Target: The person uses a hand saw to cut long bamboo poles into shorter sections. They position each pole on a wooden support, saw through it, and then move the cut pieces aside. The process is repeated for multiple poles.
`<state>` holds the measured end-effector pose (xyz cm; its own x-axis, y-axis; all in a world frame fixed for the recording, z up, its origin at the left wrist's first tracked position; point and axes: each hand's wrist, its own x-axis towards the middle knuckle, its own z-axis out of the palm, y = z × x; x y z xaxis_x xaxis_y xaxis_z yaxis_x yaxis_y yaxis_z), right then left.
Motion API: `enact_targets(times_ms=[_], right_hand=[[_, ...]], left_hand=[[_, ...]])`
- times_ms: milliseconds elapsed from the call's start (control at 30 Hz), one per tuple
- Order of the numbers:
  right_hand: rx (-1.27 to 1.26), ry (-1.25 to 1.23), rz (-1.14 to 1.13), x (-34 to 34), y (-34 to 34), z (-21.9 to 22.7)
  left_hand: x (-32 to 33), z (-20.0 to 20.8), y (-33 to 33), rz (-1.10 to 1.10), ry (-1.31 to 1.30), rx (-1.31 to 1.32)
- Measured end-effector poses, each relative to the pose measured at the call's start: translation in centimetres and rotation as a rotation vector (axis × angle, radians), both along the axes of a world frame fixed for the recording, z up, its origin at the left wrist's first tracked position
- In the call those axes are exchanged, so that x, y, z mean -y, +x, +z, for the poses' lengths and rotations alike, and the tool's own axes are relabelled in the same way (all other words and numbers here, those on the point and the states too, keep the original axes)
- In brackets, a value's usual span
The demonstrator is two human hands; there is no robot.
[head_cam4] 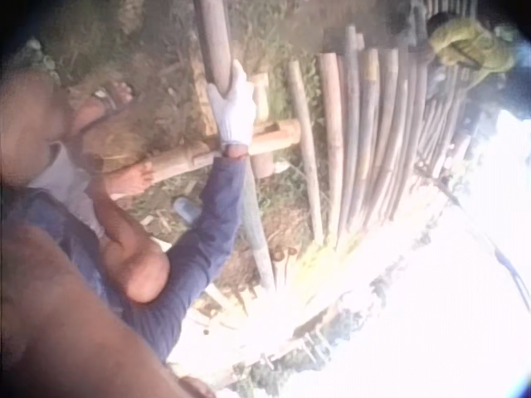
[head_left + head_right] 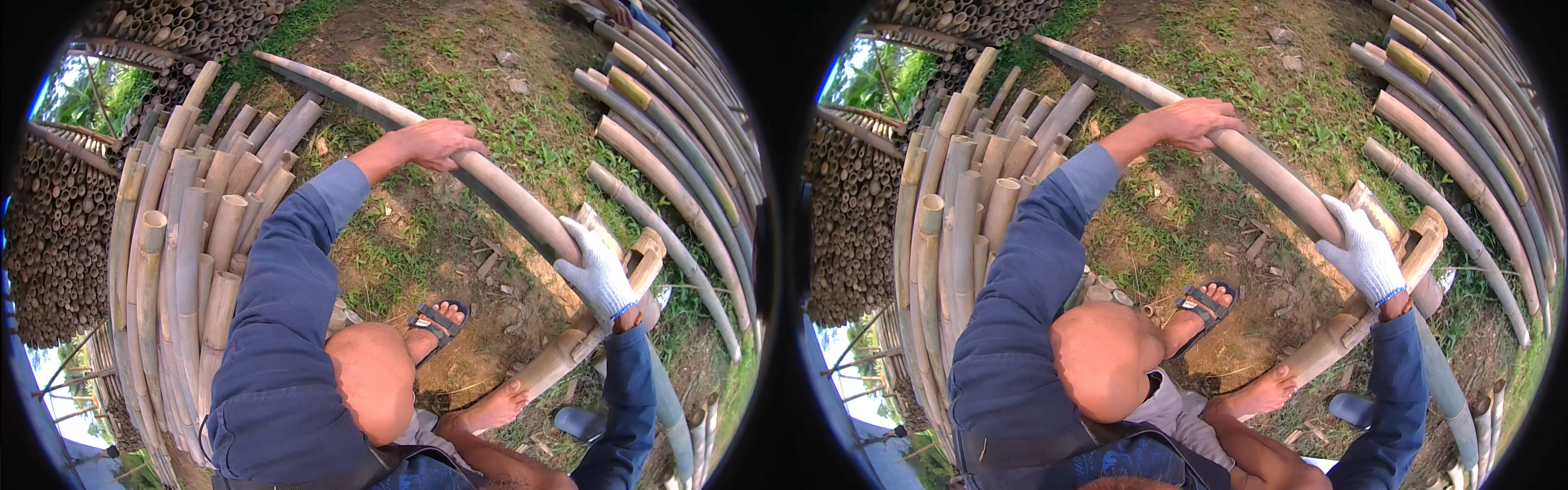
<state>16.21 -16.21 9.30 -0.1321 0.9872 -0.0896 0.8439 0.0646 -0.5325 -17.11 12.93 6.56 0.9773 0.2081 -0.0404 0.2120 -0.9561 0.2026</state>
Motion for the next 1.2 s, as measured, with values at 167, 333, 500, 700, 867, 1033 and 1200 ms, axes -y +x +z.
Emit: enact_targets(times_ms=[167, 333, 500, 700, 867, 1033, 1200], right_hand=[[0.163, -0.014, 0.014, 0.0, 1.5, -3.5], [0.293, 0.150, 0.042, 1.9, 4.1, -5.8], [0.299, 0.170, -0.080, 9.4, 8.0, -4.9], [0.307, 0.267, -0.729, 25.7, 3.1, -5.5], [0.263, -0.020, -1.416, 45.1, -7.2, -16.2], [-0.279, -0.282, -2.258, 63.1, -21.0, -21.0], [-0.669, -0.480, -2.358, 68.6, -31.8, -16.0]], left_hand=[[2.7, -2.0, 2.2, 0.083, -0.179, 0.050], [7.5, -3.9, 10.3, -0.056, -0.337, 0.073], [11.0, -5.2, 13.0, -0.123, -0.310, 0.136], [12.2, -5.9, 14.4, -0.142, -0.151, 0.184], [14.7, -4.6, 17.6, -0.048, -0.121, 0.033], [16.8, -3.2, 19.3, 0.022, -0.016, -0.098], [17.9, -2.5, 19.3, 0.024, -0.009, -0.070]])
